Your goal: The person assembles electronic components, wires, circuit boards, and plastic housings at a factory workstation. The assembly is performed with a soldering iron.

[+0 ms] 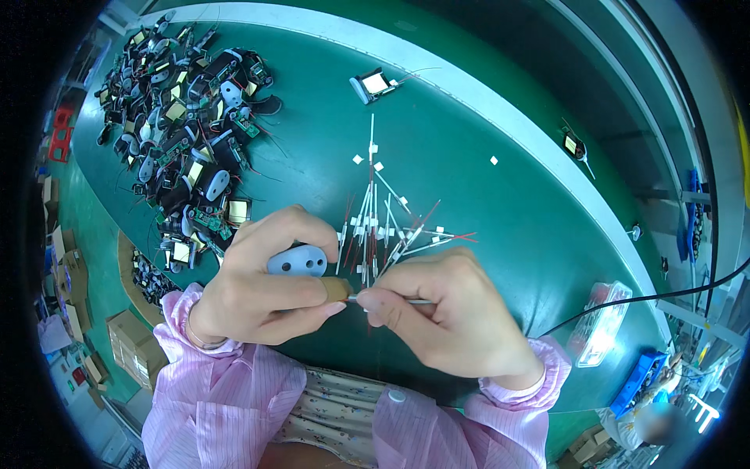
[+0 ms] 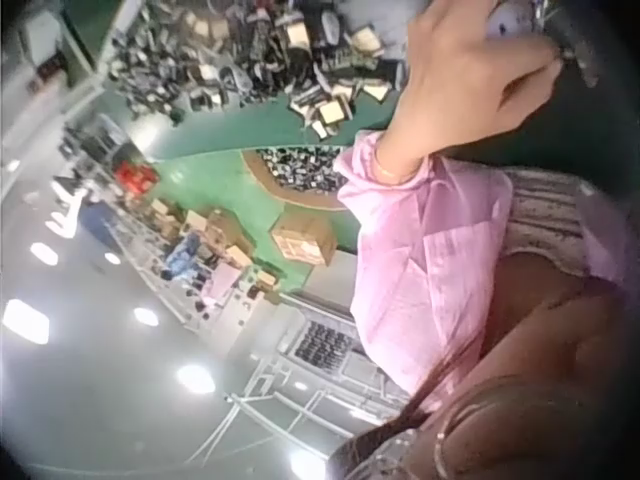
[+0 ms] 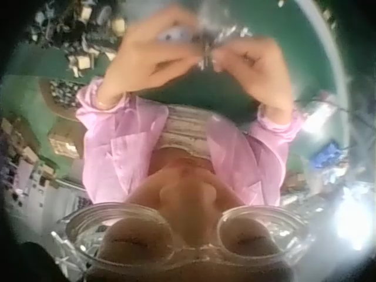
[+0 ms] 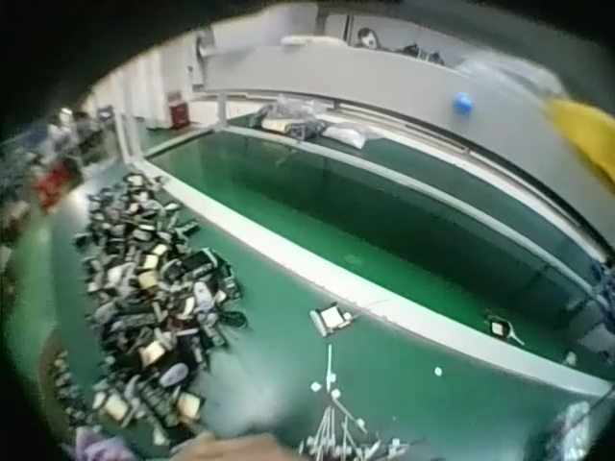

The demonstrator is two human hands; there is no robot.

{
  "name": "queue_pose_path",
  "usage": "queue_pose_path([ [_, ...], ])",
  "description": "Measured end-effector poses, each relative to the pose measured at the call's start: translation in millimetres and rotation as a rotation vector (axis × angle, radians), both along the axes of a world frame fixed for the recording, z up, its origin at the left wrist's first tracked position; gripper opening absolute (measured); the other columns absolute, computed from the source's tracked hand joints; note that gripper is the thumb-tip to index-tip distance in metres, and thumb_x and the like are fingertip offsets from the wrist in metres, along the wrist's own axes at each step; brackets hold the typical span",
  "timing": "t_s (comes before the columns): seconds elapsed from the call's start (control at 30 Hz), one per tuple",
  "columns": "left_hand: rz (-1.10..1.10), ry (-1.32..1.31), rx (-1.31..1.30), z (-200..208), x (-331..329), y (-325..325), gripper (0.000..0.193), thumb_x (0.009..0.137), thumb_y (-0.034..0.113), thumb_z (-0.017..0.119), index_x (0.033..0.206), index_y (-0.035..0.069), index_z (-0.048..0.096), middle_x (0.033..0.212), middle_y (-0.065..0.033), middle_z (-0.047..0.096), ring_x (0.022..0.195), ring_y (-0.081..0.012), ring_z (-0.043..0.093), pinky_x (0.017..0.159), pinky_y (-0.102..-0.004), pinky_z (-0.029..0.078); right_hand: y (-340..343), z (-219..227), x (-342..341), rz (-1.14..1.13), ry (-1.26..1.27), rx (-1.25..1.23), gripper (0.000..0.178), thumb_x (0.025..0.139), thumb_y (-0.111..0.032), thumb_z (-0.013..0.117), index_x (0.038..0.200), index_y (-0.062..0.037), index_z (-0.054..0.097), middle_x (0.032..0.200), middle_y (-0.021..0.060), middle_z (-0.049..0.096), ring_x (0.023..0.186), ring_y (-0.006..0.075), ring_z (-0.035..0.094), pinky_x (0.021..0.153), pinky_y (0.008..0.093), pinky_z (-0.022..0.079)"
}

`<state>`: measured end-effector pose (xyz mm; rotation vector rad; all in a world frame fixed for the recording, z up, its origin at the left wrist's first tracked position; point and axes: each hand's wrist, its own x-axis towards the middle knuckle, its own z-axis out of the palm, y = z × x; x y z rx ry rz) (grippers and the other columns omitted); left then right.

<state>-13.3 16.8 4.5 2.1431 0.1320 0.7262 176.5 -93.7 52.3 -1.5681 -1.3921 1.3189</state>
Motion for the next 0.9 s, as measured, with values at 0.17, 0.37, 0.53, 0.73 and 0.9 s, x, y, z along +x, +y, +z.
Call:
queue_pose_path([
  [0.17, -0.001, -0.121, -0.349, -3.6, -4.1, 3.5, 0.005, 0.071, 0.002, 0.070, 0.074, -0.002, 0.068, 0.096, -0.0163, 0.057, 0.065, -0.0158, 0.056, 0.054, -0.0245, 0.044, -2.7, -15.6, 25.3, -0.128, 0.546, 0.055, 0.007, 0.085, -0.004, 0.067, 0.086, 0.0030, 0.069, 0.075, 0.0086, 0.068, 0.070, 0.0111, 0.062, 0.059, 0.0244, 0.046],
  [0.37, 0.053, -0.252, -0.557, -12.4, 1.8, -10.7, 0.010, 0.073, -0.006, 0.066, 0.082, -0.004, 0.070, 0.099, -0.0169, 0.057, 0.069, -0.0131, 0.055, 0.062, -0.0221, 0.042, -0.3, -23.3, -15.5, -0.242, 0.726, 0.103, 0.031, 0.074, 0.015, 0.071, 0.103, 0.0052, 0.064, 0.093, 0.0122, 0.064, 0.080, 0.0147, 0.064, 0.062, 0.0231, 0.052],
  [0.53, 0.103, -0.171, -0.436, -7.9, 2.1, -9.9, 0.011, 0.078, 0.004, 0.067, 0.072, -0.005, 0.067, 0.099, -0.0186, 0.057, 0.072, -0.0165, 0.055, 0.062, -0.0260, 0.045, -2.6, -27.1, -16.4, -0.277, 0.475, 0.254, 0.018, 0.077, 0.011, 0.070, 0.093, 0.0035, 0.066, 0.088, 0.0123, 0.065, 0.074, 0.0151, 0.063, 0.063, 0.0245, 0.050],
  [0.73, 0.106, -0.182, -0.372, -15.6, 2.0, -16.2, 0.049, 0.084, 0.001, 0.062, 0.129, -0.004, 0.044, 0.108, -0.0242, 0.059, 0.083, -0.0236, 0.062, 0.074, -0.0307, 0.049, -0.6, -21.7, -16.5, -0.378, 0.381, 0.442, 0.017, 0.075, 0.012, 0.068, 0.089, 0.0028, 0.065, 0.094, 0.0145, 0.067, 0.083, 0.0191, 0.064, 0.071, 0.0278, 0.051],
  [0.9, 0.047, -0.091, -0.159, -16.4, 0.2, -16.4, 0.076, 0.084, -0.004, 0.062, 0.142, -0.002, 0.012, 0.122, -0.0313, 0.056, 0.096, -0.0317, 0.065, 0.081, -0.0345, 0.049, 1.0, -18.5, -25.5, -0.353, 0.256, 0.510, 0.018, 0.071, 0.012, 0.069, 0.086, 0.0031, 0.065, 0.098, 0.0161, 0.067, 0.086, 0.0205, 0.065, 0.072, 0.0289, 0.052],
])
